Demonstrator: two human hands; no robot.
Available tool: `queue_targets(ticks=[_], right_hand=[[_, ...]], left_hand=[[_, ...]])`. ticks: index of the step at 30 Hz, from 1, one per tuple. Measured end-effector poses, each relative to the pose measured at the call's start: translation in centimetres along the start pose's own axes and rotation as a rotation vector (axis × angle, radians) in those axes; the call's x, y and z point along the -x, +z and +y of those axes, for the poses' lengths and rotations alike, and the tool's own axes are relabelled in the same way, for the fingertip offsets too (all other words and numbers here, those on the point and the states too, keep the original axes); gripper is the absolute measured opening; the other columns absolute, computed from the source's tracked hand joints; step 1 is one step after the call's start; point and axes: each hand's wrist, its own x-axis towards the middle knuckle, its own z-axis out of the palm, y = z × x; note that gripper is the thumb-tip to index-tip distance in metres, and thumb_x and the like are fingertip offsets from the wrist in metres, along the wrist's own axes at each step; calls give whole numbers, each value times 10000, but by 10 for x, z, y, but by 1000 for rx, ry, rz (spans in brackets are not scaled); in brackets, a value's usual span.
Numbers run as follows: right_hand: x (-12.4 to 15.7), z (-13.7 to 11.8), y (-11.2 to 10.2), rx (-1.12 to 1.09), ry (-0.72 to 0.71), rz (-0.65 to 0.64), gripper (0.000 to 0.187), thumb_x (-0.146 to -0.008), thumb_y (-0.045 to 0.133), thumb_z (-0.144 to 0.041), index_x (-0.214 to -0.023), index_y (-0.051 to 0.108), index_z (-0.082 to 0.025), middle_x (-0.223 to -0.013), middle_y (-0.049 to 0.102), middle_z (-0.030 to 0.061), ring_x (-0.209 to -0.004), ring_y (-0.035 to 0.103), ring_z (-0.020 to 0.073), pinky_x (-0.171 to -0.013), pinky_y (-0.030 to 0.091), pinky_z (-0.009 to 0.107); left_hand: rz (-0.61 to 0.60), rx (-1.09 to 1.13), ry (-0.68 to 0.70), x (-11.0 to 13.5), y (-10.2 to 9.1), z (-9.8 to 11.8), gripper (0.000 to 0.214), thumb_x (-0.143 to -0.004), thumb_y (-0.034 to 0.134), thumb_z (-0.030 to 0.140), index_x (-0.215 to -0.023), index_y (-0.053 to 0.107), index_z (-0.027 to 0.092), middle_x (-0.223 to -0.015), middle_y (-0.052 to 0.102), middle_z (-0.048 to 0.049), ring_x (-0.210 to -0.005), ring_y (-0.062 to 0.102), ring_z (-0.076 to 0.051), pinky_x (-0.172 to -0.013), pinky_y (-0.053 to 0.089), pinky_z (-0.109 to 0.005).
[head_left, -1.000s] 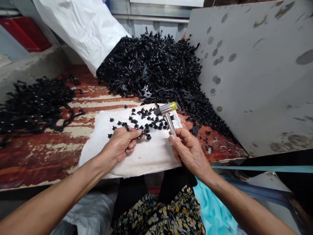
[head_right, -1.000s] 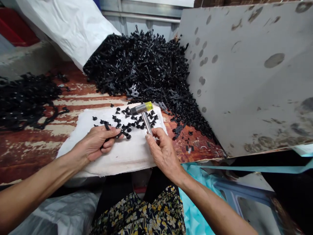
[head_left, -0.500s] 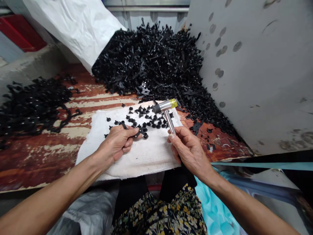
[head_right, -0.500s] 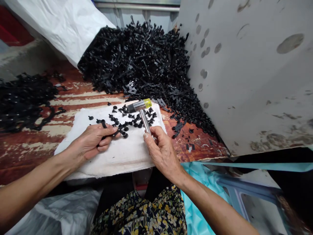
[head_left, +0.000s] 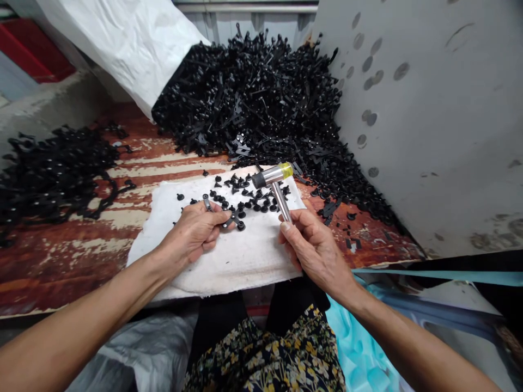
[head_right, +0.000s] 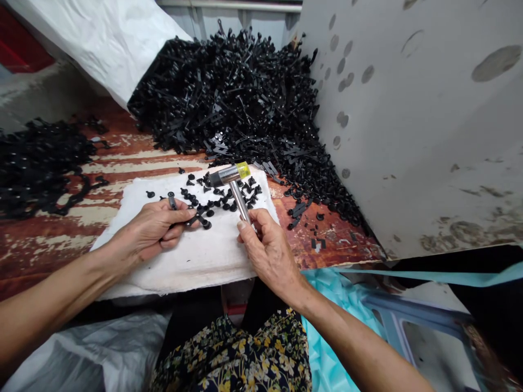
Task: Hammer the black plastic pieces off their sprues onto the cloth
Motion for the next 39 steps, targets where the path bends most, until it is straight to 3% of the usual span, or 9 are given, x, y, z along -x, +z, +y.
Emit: queue_targets(ticks=[5, 10, 12, 16, 21, 26, 31, 36, 39], right_hand=[[1, -6, -4, 226, -71, -52, 253, -969, 415, -274, -1103, 599, -163, -716, 607, -2, -562, 532, 128, -544, 445, 253], [1, 1, -9, 464, -439, 11, 444, -953, 404, -154, -1381, 521, -136, -1044, 705, 117, -908, 681, 204, -820, 551, 338], [1, 5, -12, 544, -527, -6, 520, -945, 386, -106, -1460, 459, -141, -1068, 703, 129, -949, 686, 213, -836, 563, 347], [2, 2, -17, 785, -504, -131, 594, -905, 383, -62, -1486, 458, -161, -914, 689, 100, -721, 673, 205, -654, 581, 333], [4, -6, -15, 721, -595, 4, 596, -946, 367, -63, -1528, 391, -192, -903, 675, 86, -767, 664, 203, -709, 592, 338], [5, -8, -12, 824, -544, -100, 607, -906, 401, -42, -1491, 452, -192, -888, 686, 82, -652, 645, 189, -626, 588, 334], [9, -17, -11, 659, -675, 104, 628, -938, 395, -46, -1540, 374, -226, -1106, 704, 108, -844, 672, 195, -810, 591, 353], [9, -12, -15, 857, -425, -129, 601, -884, 413, -64, -1460, 508, -204, -914, 722, 90, -656, 651, 183, -654, 584, 326], [10, -14, -20, 676, -442, -47, 526, -938, 413, -105, -1446, 507, -210, -1050, 736, 109, -810, 702, 200, -769, 590, 365]], left_hand=[[-68, -68, -48, -8, -5, 3, 218, -812, 598, 28, -704, 480, 176, -516, 645, -47, -270, 263, -3, -289, 171, -111], [-66, -159, -89, -14, -8, 11, 231, -808, 621, 38, -681, 479, 170, -517, 660, -69, -271, 254, -1, -278, 149, -111], [-67, -186, -92, -14, -7, 14, 241, -812, 620, 40, -676, 473, 174, -503, 652, -60, -270, 246, -3, -274, 145, -114], [-72, -211, -80, -11, -5, 17, 268, -820, 613, 37, -673, 450, 192, -481, 636, -46, -274, 239, -10, -274, 146, -122], [-73, -207, -67, -12, -6, 13, 267, -833, 611, 51, -692, 442, 202, -497, 652, -49, -277, 236, -13, -280, 152, -129], [-101, -194, -51, -14, -7, 10, 265, -832, 612, 68, -681, 442, 203, -484, 642, -41, -275, 246, -17, -280, 138, -126], [-100, -167, -66, -16, -8, 8, 255, -819, 614, 71, -669, 452, 198, -507, 658, -59, -275, 252, -17, -283, 153, -131], [-97, -151, -85, -12, -8, 8, 260, -785, 650, 57, -680, 457, 198, -520, 631, -33, -280, 287, -18, -287, 144, -122], [-111, -153, -75, -1, -13, 10, 224, -789, 657, 100, -692, 478, 195, -493, 534, 32, -299, 338, -40, -277, 158, -116]])
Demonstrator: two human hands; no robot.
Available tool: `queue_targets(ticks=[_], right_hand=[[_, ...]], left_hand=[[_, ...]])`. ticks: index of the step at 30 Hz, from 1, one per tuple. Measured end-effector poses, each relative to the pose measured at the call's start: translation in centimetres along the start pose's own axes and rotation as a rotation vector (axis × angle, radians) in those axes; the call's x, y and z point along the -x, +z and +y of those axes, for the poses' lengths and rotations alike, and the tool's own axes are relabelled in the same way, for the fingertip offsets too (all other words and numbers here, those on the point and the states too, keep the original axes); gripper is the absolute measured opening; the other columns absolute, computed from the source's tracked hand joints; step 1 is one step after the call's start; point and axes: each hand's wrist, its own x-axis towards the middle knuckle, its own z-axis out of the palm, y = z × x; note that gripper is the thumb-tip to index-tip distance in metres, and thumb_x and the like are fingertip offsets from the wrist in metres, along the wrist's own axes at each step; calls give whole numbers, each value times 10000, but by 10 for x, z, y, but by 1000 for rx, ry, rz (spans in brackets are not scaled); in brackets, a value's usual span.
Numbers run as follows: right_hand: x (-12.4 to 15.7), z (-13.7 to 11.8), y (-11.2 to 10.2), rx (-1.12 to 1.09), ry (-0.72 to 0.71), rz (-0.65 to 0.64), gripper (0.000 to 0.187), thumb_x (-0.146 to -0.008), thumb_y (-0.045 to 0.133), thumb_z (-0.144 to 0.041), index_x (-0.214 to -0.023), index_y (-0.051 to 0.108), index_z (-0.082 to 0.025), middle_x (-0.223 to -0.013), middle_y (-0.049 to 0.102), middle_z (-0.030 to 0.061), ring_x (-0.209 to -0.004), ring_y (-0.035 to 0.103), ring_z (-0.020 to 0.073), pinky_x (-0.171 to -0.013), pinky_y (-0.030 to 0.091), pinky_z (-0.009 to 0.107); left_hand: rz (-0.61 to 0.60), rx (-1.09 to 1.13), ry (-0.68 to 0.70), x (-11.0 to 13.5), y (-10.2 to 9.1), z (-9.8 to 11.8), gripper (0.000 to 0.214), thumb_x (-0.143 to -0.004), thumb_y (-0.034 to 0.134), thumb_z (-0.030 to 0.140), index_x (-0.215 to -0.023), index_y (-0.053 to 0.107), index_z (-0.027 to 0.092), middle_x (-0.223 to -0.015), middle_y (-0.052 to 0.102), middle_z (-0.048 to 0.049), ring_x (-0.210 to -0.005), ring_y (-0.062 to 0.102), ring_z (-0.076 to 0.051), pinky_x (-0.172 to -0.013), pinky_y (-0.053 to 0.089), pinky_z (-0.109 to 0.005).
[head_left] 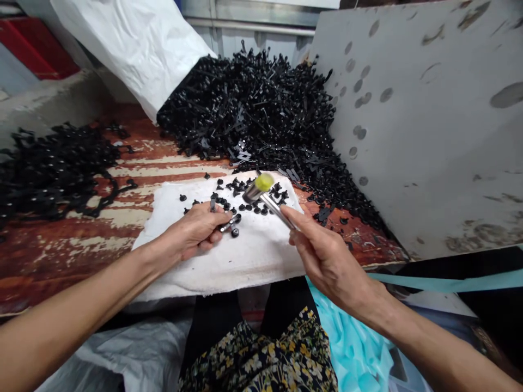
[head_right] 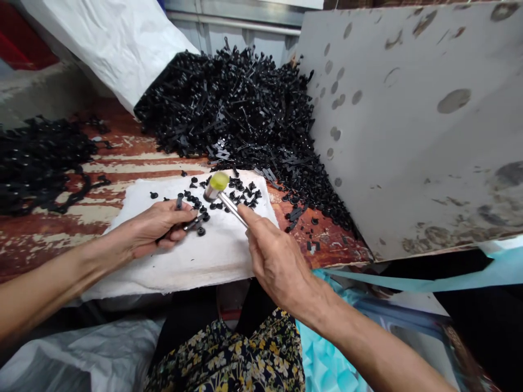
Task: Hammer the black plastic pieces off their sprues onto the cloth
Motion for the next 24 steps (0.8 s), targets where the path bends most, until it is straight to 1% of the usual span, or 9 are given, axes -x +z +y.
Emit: queue_targets(ticks=[2, 3, 5, 10, 13, 16, 20, 24], right_hand=[[1, -1, -2, -92, 14, 83, 490, -961, 421, -136, -1439, 505, -206, -1035, 739, 101, -822, 708, 194, -796, 586, 369], [1, -2, -1, -121, 31, 93, 475, -963, 426, -147, -1427, 516, -201, -1002, 741, 93, -802, 707, 189, -789, 584, 362], [2, -1, 2, -161, 78, 74, 450, -954, 436, -161, -1388, 551, -184, -936, 741, 79, -761, 700, 183, -765, 578, 343], [1, 4, 13, -226, 166, 31, 419, -940, 440, -198, -1316, 606, -115, -805, 712, 63, -711, 674, 184, -732, 556, 317], [0, 6, 13, -259, 202, 29, 419, -937, 445, -206, -1321, 599, -137, -794, 706, 49, -685, 658, 175, -696, 548, 304], [0, 7, 12, -274, 223, 41, 409, -936, 454, -210, -1314, 601, -159, -772, 696, 37, -648, 636, 167, -673, 541, 300], [1, 8, 14, -285, 226, 43, 408, -937, 450, -213, -1310, 600, -145, -755, 685, 35, -614, 612, 158, -646, 535, 294], [1, 10, 15, -295, 222, 52, 406, -938, 450, -213, -1313, 600, -166, -774, 679, 30, -621, 615, 153, -648, 534, 289]], left_hand=[[-40, -6, 15, 8, -4, 0, 173, -824, 612, 143, -698, 500, 183, -513, 520, 38, -304, 331, -38, -276, 156, -113], [-61, -18, 20, 10, -6, 0, 161, -837, 588, 157, -698, 508, 176, -532, 538, 30, -302, 314, -30, -280, 154, -113], [-93, -74, 59, 12, -9, -3, 162, -836, 578, 176, -686, 517, 167, -560, 569, 17, -303, 289, -15, -294, 162, -115], [-99, -273, 296, -3, -13, -14, 213, -787, 629, 265, -625, 555, 147, -525, 544, 12, -369, 336, -22, -363, 214, -126], [-65, -352, 358, -12, -15, -17, 250, -771, 620, 322, -599, 569, 147, -505, 505, 17, -403, 335, -38, -395, 226, -145], [-39, -417, 401, -15, -16, -15, 270, -759, 604, 326, -557, 563, 152, -480, 471, 21, -414, 322, -49, -410, 219, -164], [-42, -490, 431, -18, -18, -13, 283, -752, 611, 344, -542, 565, 160, -470, 471, 20, -415, 328, -60, -414, 214, -183], [-42, -478, 408, -18, -19, -12, 298, -750, 616, 353, -527, 563, 162, -460, 464, 22, -405, 339, -64, -413, 220, -189]])
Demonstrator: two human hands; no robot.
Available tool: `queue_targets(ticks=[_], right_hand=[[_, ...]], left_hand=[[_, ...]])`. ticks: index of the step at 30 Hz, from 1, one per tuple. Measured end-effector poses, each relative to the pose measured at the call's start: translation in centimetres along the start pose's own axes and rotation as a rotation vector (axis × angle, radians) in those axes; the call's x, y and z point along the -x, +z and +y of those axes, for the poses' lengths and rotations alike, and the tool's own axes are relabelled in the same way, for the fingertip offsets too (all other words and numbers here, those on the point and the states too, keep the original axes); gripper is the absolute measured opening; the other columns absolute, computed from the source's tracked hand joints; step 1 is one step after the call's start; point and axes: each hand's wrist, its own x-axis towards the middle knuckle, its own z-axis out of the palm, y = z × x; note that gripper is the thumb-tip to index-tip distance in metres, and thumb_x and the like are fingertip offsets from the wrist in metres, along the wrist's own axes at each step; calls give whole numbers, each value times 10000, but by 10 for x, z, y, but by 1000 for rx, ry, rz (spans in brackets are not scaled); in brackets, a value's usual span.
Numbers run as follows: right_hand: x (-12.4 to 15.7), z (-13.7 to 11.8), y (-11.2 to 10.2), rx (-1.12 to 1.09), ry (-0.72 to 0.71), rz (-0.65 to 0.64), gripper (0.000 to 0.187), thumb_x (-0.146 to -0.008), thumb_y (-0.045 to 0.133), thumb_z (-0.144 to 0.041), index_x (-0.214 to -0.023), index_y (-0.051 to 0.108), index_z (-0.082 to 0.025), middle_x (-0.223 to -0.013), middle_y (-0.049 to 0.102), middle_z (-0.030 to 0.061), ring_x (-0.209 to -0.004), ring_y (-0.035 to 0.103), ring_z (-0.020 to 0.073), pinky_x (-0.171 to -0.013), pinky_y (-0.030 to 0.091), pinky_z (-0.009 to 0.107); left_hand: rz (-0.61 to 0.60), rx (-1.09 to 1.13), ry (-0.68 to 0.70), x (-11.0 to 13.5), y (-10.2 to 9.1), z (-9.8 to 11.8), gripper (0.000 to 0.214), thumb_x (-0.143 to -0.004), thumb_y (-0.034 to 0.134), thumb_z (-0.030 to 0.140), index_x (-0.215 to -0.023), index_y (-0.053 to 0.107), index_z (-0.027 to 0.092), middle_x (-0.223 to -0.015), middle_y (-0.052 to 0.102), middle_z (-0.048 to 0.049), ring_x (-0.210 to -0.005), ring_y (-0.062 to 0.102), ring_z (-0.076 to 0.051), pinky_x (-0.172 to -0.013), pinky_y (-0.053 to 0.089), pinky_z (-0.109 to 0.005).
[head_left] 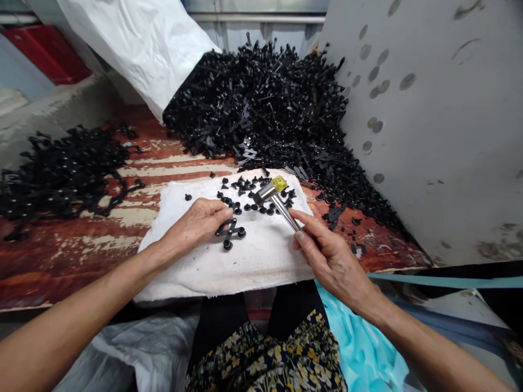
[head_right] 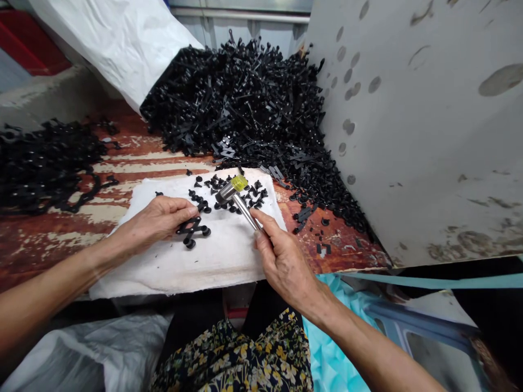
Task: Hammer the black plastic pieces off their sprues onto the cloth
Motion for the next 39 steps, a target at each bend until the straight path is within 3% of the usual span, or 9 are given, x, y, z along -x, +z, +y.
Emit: queue_targets(ticks=[15, 30, 39], right_hand=[[1, -1, -1, -18, 10, -9, 410, -939, 459, -199, -1324, 599, -172, -740, 650, 15, -670, 629, 163, -676, 532, 290], [1, 0, -2, -30, 13, -20, 415, -940, 451, -205, -1326, 595, -159, -723, 643, 17, -683, 646, 174, -675, 536, 302], [1, -1, -2, -42, 9, -24, 415, -944, 447, -201, -1328, 588, -134, -732, 646, 20, -693, 647, 169, -679, 532, 296]], left_hand=[[33, -25, -35, 3, 1, 15, 305, -740, 623, 269, -467, 542, 162, -399, 400, 37, -380, 284, -56, -391, 173, -182], [28, -48, -44, -2, 2, 8, 298, -776, 587, 254, -499, 544, 156, -419, 402, 29, -371, 289, -45, -378, 181, -170], [2, 28, -77, -1, -2, 7, 297, -748, 619, 341, -526, 542, 159, -442, 402, 26, -366, 280, -43, -380, 170, -183]])
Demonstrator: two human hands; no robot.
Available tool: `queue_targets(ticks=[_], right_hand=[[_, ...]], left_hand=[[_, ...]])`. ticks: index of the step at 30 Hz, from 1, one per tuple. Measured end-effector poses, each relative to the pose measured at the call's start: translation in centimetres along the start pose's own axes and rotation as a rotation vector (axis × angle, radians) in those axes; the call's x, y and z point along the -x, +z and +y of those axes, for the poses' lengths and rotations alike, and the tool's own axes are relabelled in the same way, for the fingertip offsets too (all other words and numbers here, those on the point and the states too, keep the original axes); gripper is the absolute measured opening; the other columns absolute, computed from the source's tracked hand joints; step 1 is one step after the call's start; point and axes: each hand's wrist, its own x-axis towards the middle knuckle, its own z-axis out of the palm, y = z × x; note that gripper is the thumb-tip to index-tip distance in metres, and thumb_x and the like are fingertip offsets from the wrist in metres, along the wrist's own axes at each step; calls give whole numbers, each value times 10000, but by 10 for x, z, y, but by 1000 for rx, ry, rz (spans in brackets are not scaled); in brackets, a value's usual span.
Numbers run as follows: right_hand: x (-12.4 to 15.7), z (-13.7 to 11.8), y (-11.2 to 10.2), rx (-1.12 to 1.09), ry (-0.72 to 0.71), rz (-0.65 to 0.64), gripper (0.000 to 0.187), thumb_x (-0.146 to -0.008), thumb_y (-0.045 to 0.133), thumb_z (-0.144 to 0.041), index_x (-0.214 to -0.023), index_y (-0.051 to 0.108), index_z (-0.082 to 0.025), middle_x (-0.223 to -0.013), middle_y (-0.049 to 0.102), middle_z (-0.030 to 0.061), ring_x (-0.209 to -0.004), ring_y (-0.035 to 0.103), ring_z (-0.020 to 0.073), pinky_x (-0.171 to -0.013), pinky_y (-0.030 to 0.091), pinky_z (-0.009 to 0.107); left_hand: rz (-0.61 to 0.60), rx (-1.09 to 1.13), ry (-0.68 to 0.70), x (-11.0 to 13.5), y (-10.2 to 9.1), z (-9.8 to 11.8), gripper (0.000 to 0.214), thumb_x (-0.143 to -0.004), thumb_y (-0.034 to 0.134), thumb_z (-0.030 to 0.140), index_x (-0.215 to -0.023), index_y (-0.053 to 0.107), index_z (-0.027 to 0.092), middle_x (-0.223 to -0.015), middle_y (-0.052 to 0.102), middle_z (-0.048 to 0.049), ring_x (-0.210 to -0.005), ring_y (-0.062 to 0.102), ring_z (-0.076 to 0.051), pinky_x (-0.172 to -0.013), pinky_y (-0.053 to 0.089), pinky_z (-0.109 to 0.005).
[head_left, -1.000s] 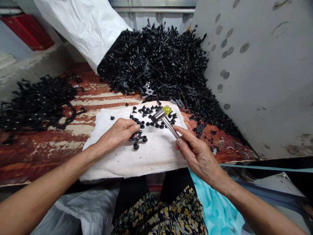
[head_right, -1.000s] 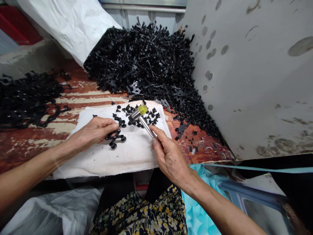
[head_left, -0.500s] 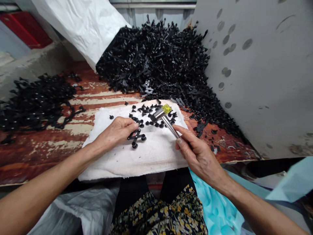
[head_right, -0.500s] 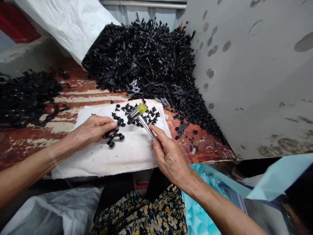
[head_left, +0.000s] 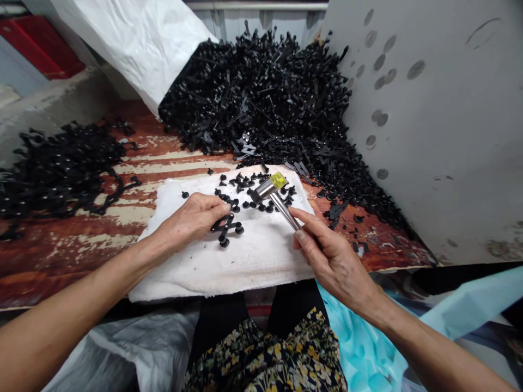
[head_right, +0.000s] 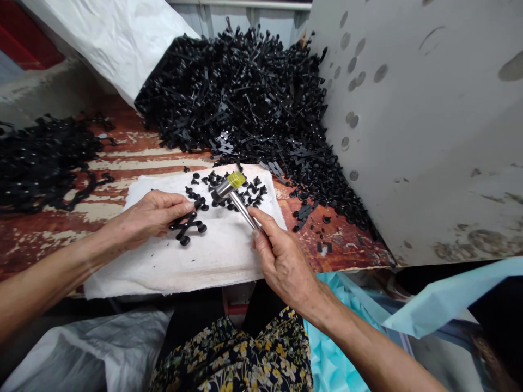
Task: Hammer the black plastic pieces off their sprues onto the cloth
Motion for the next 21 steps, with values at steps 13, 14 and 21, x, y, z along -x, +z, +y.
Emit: queue_targets(ticks=[13, 14, 21], right_hand=[[0, 0, -1, 10, -21, -3, 411, -946, 452, -180, -1332, 584, -125, -790, 683, 39, -721, 665, 167, -681, 545, 290], [0, 1, -1, 12, -21, -3, 410, -947, 453, -177, -1332, 585, -131, -792, 684, 38, -726, 669, 167, -682, 547, 290], [-1, 4, 0, 77, -83, 3, 418, -950, 450, -176, -1334, 592, -93, -780, 708, 52, -689, 679, 168, -670, 567, 290]], left_hand=[[-8, -154, 32, -2, 0, 6, 293, -720, 571, 348, -500, 489, 174, -435, 371, 39, -384, 262, -49, -380, 180, -203], [-11, -172, 39, -2, 0, 6, 297, -722, 570, 354, -498, 494, 174, -432, 366, 40, -381, 257, -51, -377, 176, -206], [-6, -267, 74, -3, -2, 7, 320, -736, 538, 367, -481, 472, 185, -420, 334, 52, -382, 248, -59, -381, 166, -217]])
